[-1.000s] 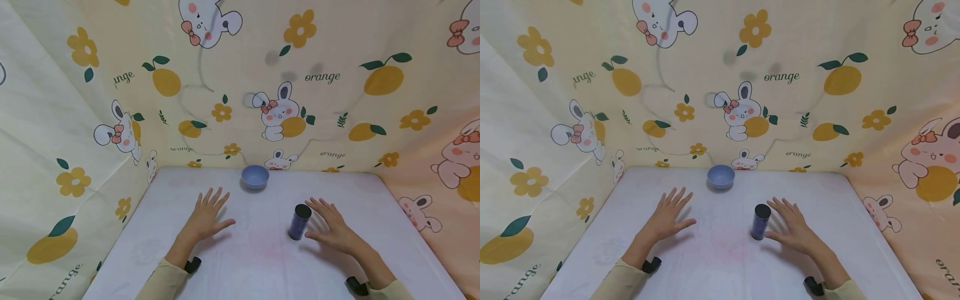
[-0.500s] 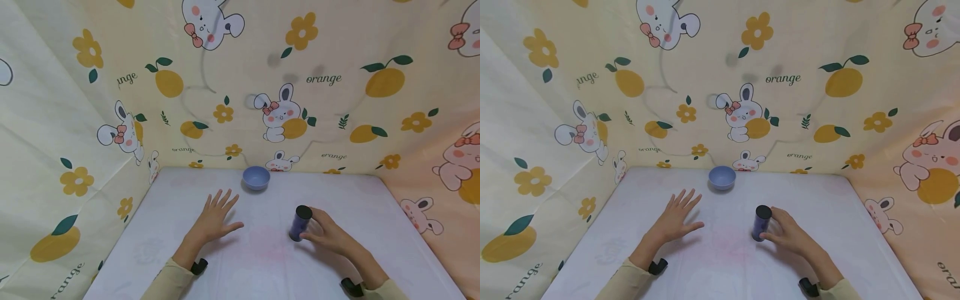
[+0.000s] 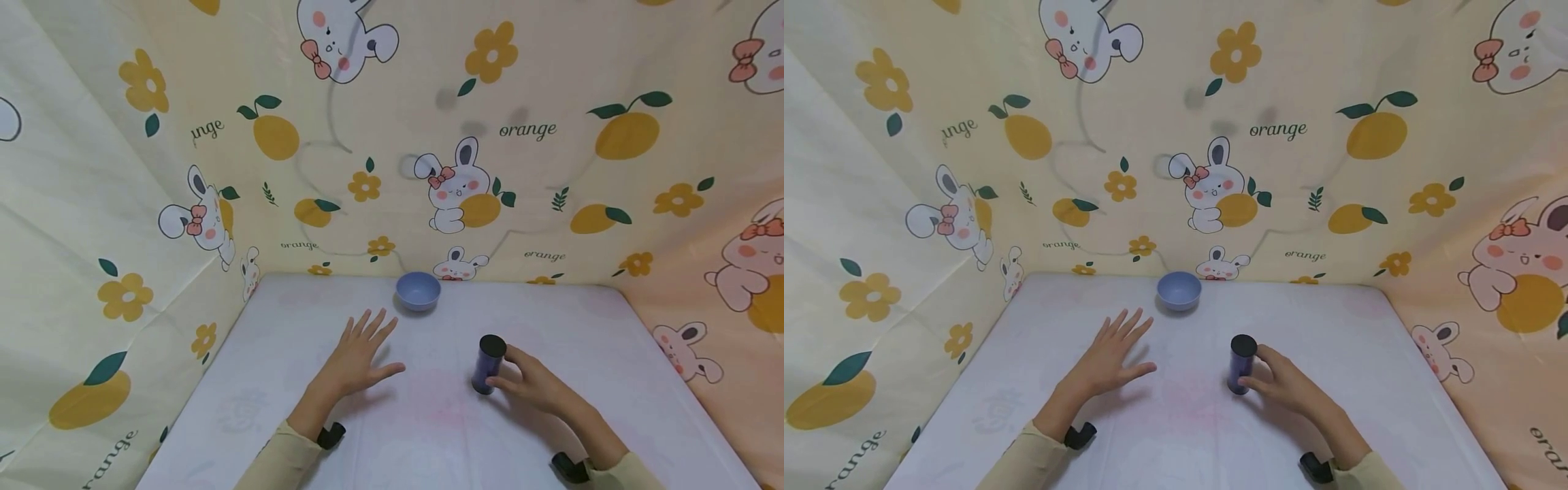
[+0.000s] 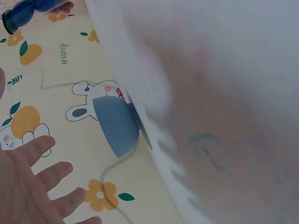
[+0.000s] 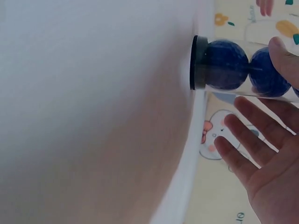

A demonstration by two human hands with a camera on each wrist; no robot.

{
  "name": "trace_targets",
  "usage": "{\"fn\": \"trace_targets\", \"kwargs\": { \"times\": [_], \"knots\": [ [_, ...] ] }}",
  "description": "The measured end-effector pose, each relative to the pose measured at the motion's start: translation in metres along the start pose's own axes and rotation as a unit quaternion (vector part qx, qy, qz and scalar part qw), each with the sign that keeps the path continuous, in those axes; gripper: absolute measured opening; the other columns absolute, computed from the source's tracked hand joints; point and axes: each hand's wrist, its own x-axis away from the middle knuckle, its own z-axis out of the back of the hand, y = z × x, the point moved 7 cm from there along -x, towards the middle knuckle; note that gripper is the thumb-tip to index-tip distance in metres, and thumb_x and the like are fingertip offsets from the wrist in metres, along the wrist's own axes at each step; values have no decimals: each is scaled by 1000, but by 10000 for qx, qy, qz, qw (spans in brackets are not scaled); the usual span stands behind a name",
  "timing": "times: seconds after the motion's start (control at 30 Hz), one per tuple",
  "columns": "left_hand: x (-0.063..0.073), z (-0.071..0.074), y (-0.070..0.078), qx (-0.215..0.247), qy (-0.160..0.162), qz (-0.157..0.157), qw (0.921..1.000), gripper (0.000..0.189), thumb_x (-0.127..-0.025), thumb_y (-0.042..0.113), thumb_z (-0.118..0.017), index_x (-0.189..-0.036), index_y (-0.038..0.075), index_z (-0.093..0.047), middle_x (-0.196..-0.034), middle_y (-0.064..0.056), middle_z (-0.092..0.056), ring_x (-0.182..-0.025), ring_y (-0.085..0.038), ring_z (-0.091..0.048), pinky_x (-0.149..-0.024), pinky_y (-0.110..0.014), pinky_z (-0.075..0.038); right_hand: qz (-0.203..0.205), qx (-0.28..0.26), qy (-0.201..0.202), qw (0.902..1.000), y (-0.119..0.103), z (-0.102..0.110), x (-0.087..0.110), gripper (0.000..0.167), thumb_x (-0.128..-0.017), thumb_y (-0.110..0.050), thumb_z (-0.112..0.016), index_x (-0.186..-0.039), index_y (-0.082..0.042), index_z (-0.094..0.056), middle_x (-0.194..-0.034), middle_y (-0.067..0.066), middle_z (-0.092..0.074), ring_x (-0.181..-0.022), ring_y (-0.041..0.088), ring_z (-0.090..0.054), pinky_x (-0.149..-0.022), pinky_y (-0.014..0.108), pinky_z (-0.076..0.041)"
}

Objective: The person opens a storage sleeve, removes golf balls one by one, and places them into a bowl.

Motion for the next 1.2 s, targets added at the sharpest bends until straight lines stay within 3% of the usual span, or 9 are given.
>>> {"fn": "trace_targets", "kwargs": {
  "times": [0.27, 0.4, 0.53, 0.87, 1.03, 1.2],
  "knots": [
    [-3, -1, 8, 69, -6, -89, 9999, 93, -99, 78, -52, -172, 26, -26, -179, -8, -19, -165, -37, -12, -128, -68, -14, -155, -373, -216, 9990, 1, -9, -5, 58, -99, -34, -80, -144, -4, -59, -134, 13, -72, -129, 46, -64, -110, 65, -48],
    [-4, -1, 11, 181, -37, -95, 9998, 92, -100, 78, -52, -172, 27, -26, -179, -6, -18, -165, -37, -13, -129, -67, -13, -81, -642, -311, 9974, -2, -14, -8, 51, -100, -32, -80, -141, -9, -60, -132, 7, -72, -126, 42, -68, -108, 58, -52],
    [-5, -1, 14, 223, 20, -150, 9996, 91, -100, 77, -52, -172, 28, -26, -179, -6, -19, -165, -36, -15, -130, -66, -15, 161, -909, -326, 9952, -9, -17, -13, 46, -101, -24, -79, -139, -7, -60, -127, 8, -72, -118, 37, -71, -102, 47, -59],
    [-9, 2, 20, 460, 10, -294, 9985, 90, -101, 72, -57, -172, 25, -28, -178, -5, -25, -165, -31, -19, -132, -54, -17, 368, -857, -457, 9946, -21, -27, -24, 44, -103, -23, -76, -138, -3, -59, -130, 12, -70, -119, 38, -70, -100, 45, -60],
    [-13, 4, 25, 823, 223, -527, 9950, 85, -100, 65, -66, -168, 24, -36, -172, -3, -37, -161, -25, -31, -129, -47, -29, 524, -693, -412, 9954, -27, -31, -29, 42, -103, -22, -76, -137, -6, -60, -127, 6, -71, -115, 30, -70, -100, 46, -60],
    [-17, 7, 32, 1233, 288, -581, 9902, 75, -99, 62, -69, -161, 26, -46, -163, 2, -49, -151, -19, -45, -124, -43, -40, 365, -620, -495, 9962, -31, -34, -31, 41, -104, -29, -74, -140, -14, -60, -129, 4, -69, -114, 24, -68, -99, 46, -59]
  ]
}}
